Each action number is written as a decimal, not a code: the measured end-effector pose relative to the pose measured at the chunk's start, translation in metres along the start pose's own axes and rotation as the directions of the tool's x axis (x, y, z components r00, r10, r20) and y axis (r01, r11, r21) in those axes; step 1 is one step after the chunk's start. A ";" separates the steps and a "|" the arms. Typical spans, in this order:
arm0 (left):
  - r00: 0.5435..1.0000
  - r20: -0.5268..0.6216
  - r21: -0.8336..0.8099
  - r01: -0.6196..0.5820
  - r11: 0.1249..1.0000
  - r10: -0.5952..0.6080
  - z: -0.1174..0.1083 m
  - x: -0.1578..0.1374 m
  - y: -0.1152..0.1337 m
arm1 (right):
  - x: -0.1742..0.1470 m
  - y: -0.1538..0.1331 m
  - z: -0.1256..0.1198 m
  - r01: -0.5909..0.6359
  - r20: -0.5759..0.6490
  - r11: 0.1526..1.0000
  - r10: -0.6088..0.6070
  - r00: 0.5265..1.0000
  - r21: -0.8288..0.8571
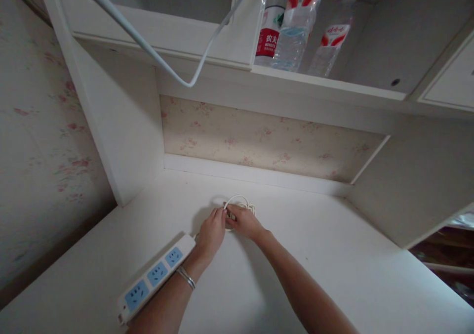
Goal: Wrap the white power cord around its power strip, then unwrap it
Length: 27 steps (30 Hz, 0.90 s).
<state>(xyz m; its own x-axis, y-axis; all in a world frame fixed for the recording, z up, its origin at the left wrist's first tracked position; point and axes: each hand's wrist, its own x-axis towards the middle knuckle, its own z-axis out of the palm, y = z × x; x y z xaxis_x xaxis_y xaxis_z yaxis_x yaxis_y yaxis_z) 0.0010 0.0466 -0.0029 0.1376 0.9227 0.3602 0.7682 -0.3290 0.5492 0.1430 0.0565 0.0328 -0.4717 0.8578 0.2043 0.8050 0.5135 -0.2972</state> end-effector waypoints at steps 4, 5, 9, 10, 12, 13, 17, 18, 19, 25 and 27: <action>0.999 0.032 0.070 0.041 0.997 -0.043 0.000 -0.003 0.002 | 0.014 -0.001 -0.009 -0.053 0.095 0.995 0.061 0.994 -0.080; 0.998 0.031 0.092 0.049 0.995 -0.052 0.000 -0.003 0.002 | 0.018 -0.001 -0.010 -0.063 0.113 0.994 0.073 0.991 -0.091; 0.999 0.010 0.137 0.042 0.990 -0.043 -0.001 -0.002 0.001 | 0.029 -0.001 -0.020 -0.091 0.178 0.990 0.109 0.978 -0.106; 1.000 0.008 0.138 0.027 0.990 -0.029 -0.001 -0.001 0.001 | 0.030 -0.002 -0.025 -0.104 0.188 0.989 0.123 0.974 -0.104; 1.000 0.006 0.138 0.005 0.990 -0.006 -0.002 0.001 0.002 | 0.029 -0.002 -0.035 -0.136 0.213 0.987 0.153 0.965 -0.090; 1.000 0.003 0.139 -0.002 0.990 0.001 -0.002 0.003 0.002 | 0.027 -0.001 -0.041 -0.148 0.231 0.985 0.164 0.959 -0.084; 1.000 0.005 0.126 -0.019 0.992 0.019 -0.008 0.010 -0.002 | 0.013 0.002 -0.059 -0.286 0.323 0.952 0.238 0.916 0.111; 1.000 0.007 0.123 -0.019 0.992 0.018 -0.009 0.012 -0.004 | 0.008 0.004 -0.061 -0.346 0.338 0.917 0.268 0.902 0.197; 1.000 0.008 0.122 -0.017 0.992 0.017 -0.010 0.014 -0.006 | 0.004 0.006 -0.062 -0.404 0.350 0.870 0.299 0.888 0.283; 1.000 -0.008 0.160 0.017 0.987 -0.016 -0.004 0.021 -0.009 | -0.013 0.019 -0.058 -0.562 0.385 0.565 0.410 0.827 0.605; 1.000 -0.011 0.177 0.019 0.984 -0.018 -0.001 0.023 -0.008 | -0.015 0.023 -0.056 -0.595 0.392 0.457 0.465 0.794 0.661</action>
<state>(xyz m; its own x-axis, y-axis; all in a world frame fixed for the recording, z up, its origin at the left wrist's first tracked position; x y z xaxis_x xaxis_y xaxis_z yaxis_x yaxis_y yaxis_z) -0.0028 0.0701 0.0014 0.1168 0.9260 0.3590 0.8695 -0.2700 0.4136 0.1883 0.0540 0.0748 -0.1411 0.9291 -0.3419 0.4106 -0.2593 -0.8742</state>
